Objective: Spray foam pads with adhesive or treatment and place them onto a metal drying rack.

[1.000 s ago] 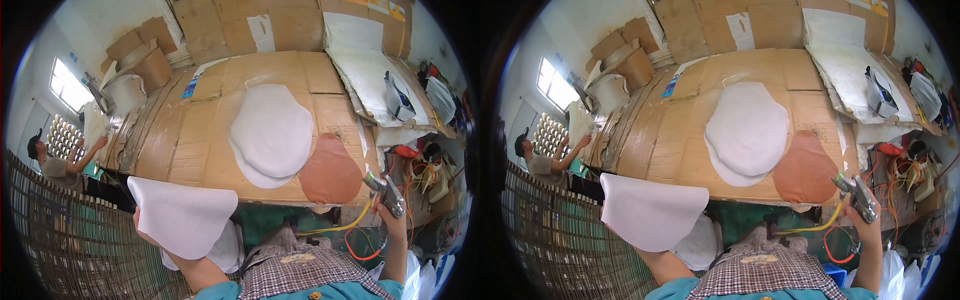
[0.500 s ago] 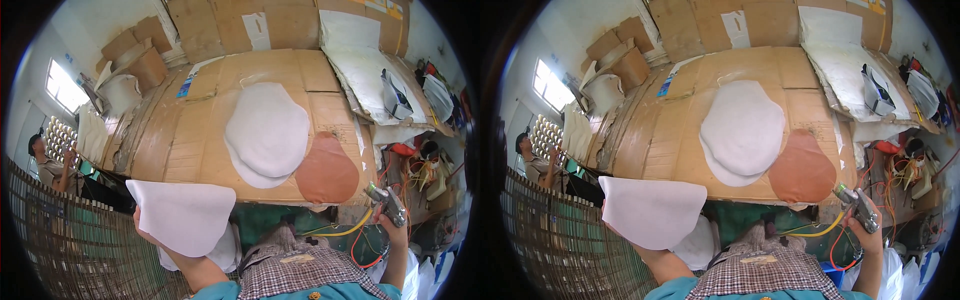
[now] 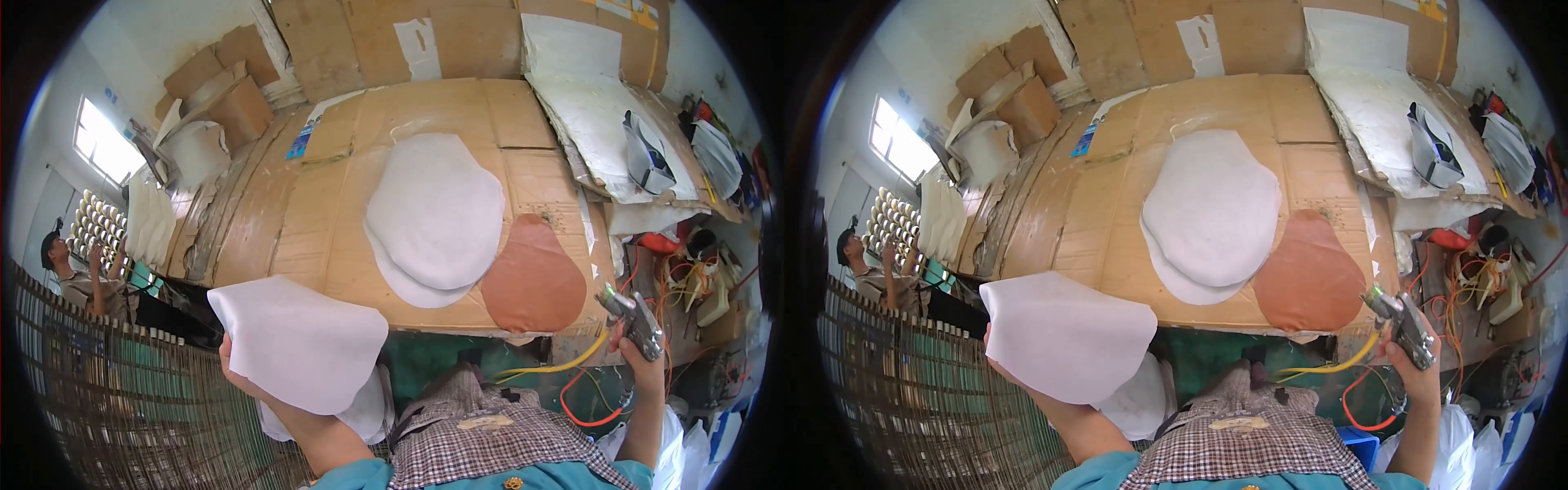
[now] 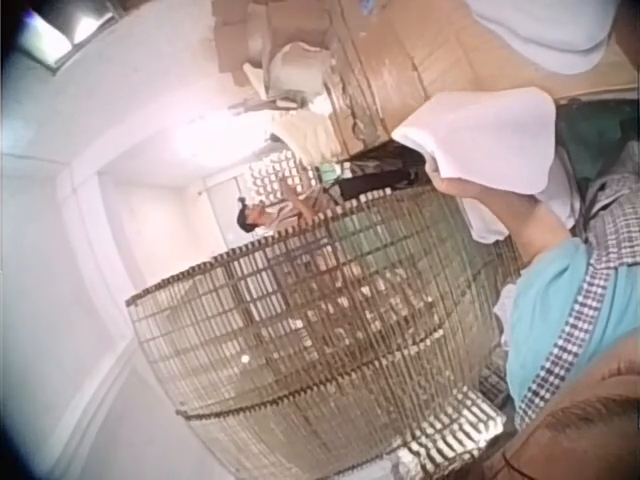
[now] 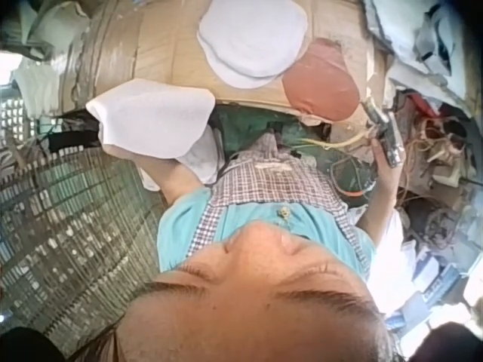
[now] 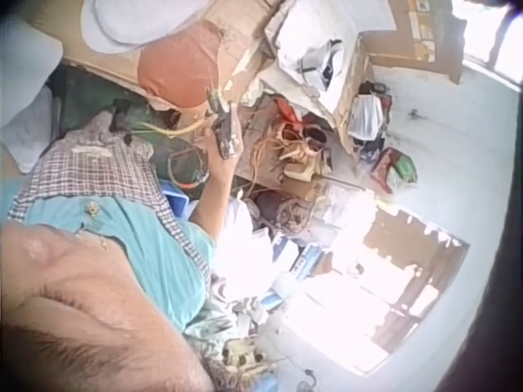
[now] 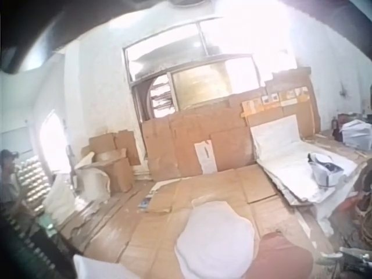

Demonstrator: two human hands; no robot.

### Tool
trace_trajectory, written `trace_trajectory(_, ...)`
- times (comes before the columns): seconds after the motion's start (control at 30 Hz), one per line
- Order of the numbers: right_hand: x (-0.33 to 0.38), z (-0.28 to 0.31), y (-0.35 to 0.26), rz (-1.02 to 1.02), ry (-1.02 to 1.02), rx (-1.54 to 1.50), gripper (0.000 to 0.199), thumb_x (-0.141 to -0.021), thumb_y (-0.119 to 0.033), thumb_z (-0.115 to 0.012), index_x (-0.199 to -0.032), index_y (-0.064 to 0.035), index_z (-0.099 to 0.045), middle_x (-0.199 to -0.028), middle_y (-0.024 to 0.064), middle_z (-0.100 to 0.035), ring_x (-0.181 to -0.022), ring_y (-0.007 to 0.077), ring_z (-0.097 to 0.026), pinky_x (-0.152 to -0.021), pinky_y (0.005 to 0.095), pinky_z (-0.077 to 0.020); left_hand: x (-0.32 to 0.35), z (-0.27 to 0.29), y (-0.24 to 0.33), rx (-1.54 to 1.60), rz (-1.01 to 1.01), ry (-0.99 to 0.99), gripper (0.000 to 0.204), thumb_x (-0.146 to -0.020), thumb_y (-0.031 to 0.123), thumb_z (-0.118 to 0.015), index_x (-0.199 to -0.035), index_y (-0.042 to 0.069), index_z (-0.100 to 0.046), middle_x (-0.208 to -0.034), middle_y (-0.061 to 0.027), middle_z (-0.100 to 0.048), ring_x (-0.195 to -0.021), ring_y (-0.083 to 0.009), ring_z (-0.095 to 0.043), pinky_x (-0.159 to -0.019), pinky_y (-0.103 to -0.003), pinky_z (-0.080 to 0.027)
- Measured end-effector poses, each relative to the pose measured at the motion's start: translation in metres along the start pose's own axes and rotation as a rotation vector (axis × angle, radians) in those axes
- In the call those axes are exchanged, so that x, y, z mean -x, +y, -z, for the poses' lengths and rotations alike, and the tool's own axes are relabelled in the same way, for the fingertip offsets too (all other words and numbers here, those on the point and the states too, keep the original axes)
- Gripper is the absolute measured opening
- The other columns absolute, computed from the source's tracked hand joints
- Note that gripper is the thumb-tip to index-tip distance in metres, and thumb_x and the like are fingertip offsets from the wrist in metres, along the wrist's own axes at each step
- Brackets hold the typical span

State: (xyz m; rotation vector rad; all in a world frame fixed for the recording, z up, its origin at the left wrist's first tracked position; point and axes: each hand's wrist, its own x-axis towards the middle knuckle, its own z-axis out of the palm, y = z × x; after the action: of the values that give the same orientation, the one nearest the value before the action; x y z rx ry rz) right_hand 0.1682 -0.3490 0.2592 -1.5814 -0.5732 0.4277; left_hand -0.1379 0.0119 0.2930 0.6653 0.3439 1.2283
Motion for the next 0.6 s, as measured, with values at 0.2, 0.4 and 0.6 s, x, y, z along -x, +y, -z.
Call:
trace_trajectory(0.2, 0.017, 0.011, -0.002, -0.1, -0.146, -0.003, 0.061, -0.073, -0.012, -0.069, -0.126, 0.0031, -0.043, -0.078, 0.0052, -0.057, -0.066, 0.0123, -0.057, -0.062, 0.0252, -0.0475, -0.002, -0.006, -0.004, -0.066, 0.031, 0.184, 0.059, -0.081, 0.041, -0.038, -0.123, 0.002, -0.049, -0.116, -0.0162, -0.054, -0.103, -0.0331, -0.055, -0.085, -0.045, -0.046)
trace_trajectory(0.4, -0.005, -0.005, 0.005, -0.043, -0.064, -0.082, 0.06, -0.074, -0.01, -0.068, -0.126, 0.0022, -0.043, -0.079, 0.0052, -0.057, -0.068, 0.0127, -0.057, -0.062, 0.0257, -0.0485, -0.003, -0.002, -0.007, -0.2, -0.031, 0.301, 0.056, -0.081, 0.041, -0.04, -0.118, 0.002, -0.052, -0.107, -0.0154, -0.057, -0.097, -0.0308, -0.057, -0.082, -0.043, -0.047)
trace_trajectory(0.6, -0.016, 0.007, 0.014, 0.004, -0.106, -0.056, 0.053, -0.075, -0.013, -0.068, -0.121, 0.0022, -0.046, -0.079, 0.0055, -0.058, -0.069, 0.0133, -0.057, -0.062, 0.0263, -0.0485, 0.003, 0.0, -0.005, -0.132, -0.03, 0.275, 0.055, -0.08, 0.042, -0.042, -0.116, 0.002, -0.054, -0.106, -0.0146, -0.058, -0.096, -0.0294, -0.057, -0.08, -0.042, -0.047)
